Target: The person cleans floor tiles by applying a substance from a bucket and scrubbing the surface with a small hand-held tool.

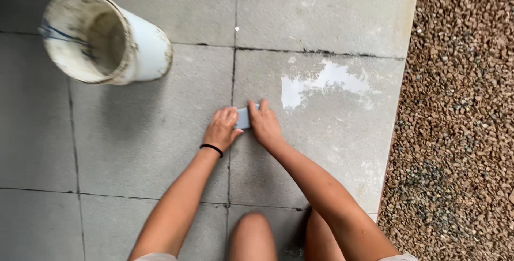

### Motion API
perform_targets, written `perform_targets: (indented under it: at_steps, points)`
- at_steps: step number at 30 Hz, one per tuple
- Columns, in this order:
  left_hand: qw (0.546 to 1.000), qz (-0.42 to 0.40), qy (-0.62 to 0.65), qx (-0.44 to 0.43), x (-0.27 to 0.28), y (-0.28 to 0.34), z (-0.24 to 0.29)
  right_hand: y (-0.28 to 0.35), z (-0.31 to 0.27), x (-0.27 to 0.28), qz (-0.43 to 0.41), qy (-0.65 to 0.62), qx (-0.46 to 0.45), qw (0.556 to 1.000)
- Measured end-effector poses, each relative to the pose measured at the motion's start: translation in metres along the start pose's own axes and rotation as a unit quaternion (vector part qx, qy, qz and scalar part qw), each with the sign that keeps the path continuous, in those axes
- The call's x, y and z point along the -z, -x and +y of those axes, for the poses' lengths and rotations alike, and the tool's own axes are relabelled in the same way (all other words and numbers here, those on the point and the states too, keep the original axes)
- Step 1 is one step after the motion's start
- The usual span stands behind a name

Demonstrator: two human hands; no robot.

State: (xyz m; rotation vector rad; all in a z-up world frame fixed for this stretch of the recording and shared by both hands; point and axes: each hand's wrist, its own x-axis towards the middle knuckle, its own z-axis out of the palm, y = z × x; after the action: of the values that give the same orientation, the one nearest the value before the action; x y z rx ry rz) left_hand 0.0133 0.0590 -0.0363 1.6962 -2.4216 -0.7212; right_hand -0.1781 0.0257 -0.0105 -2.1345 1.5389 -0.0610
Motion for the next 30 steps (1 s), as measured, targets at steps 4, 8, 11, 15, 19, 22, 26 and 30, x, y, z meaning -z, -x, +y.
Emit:
perform_targets:
  at_steps: [4,8,11,15,19,22,26,30]
  points:
    - [0.999,-0.024,0.013,0.038,0.009,0.001,0.013,-0.003,0.004,-0.009,0.011,0.033,0.006,0.999]
    - [0.996,-0.046,0.006,0.077,0.031,-0.004,0.012,-0.014,-0.008,-0.004,0.0,0.027,-0.014,1.0]
    - [0.995,-0.066,0.012,0.071,0.033,0.0,0.019,-0.004,-0.008,-0.001,-0.019,0.029,-0.029,0.999]
    - [0.997,-0.066,0.01,0.039,0.032,-0.007,0.012,-0.009,-0.002,-0.003,-0.04,0.009,-0.034,0.999]
    - [0.998,-0.048,0.006,0.026,0.018,-0.003,0.005,0.0,-0.01,0.017,-0.053,-0.005,-0.025,0.998]
    - [0.999,-0.036,-0.005,0.025,0.012,0.008,0.012,0.013,-0.009,0.017,-0.051,0.004,-0.017,0.999]
    - [1.0,0.0,-0.02,-0.018,0.009,0.019,0.02,0.025,-0.004,0.013,-0.042,0.001,-0.005,0.999]
    - [0.998,0.012,-0.047,-0.042,-0.006,0.022,0.027,0.044,0.008,0.013,-0.045,-0.024,-0.012,0.999]
